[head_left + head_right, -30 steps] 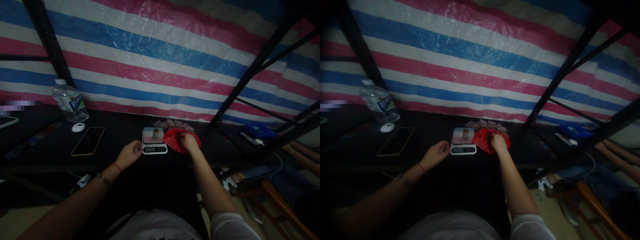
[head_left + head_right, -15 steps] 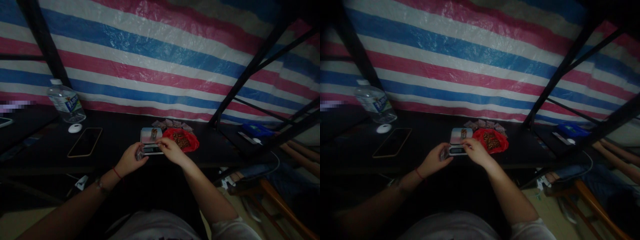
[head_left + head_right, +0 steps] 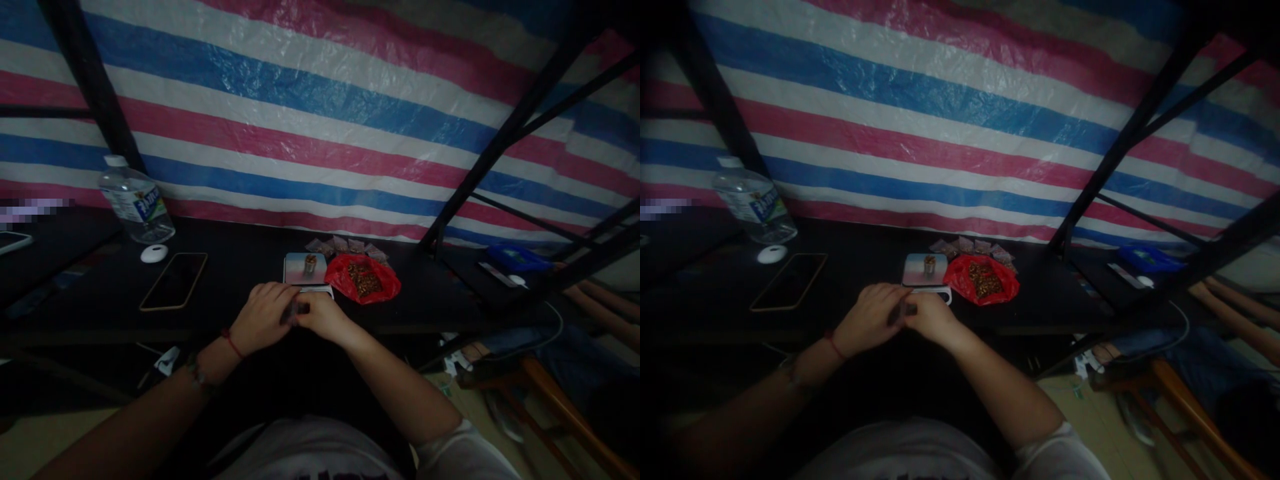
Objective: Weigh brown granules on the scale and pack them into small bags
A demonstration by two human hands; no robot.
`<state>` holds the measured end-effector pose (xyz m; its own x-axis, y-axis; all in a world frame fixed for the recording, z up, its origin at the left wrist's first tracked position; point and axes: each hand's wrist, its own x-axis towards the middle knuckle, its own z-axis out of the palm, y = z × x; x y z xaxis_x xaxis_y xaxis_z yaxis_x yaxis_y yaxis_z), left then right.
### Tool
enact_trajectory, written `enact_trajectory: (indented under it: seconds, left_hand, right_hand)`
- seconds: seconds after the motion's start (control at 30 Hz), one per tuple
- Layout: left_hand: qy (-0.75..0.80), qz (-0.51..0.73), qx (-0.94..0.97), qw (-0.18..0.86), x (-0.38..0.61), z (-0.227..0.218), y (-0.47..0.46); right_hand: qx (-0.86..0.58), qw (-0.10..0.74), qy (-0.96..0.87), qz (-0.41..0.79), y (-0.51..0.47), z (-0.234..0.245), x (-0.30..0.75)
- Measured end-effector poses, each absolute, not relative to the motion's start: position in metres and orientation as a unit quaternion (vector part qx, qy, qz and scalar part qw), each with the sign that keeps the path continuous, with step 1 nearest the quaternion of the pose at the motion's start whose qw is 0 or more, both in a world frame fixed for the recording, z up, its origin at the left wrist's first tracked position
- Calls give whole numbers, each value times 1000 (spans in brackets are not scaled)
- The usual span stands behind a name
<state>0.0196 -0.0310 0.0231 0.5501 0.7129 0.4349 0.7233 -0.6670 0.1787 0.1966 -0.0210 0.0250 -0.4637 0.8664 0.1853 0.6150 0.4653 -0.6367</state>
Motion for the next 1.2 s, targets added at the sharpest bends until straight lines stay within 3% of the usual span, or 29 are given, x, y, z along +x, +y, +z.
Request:
enact_trajectory:
  seconds: [0.6,0.73,0.87,1.2]
  left_hand:
    - [-350,-250,-898,-92,7,21,-22]
    - [-377,-274,-879,-95,2,23,-17]
    - [-438,-308,-841,-79,-4,20,-7]
    - [-508,-327,-793,-73,-11,6,7]
  right_hand:
    - [-391,261,-840,273,-30,33,197]
    - [-418,337,-793,286,-13,38,208]
    - [-507,428,-728,171,31,42,231]
    - [-508,321,-786,144,98,10,235]
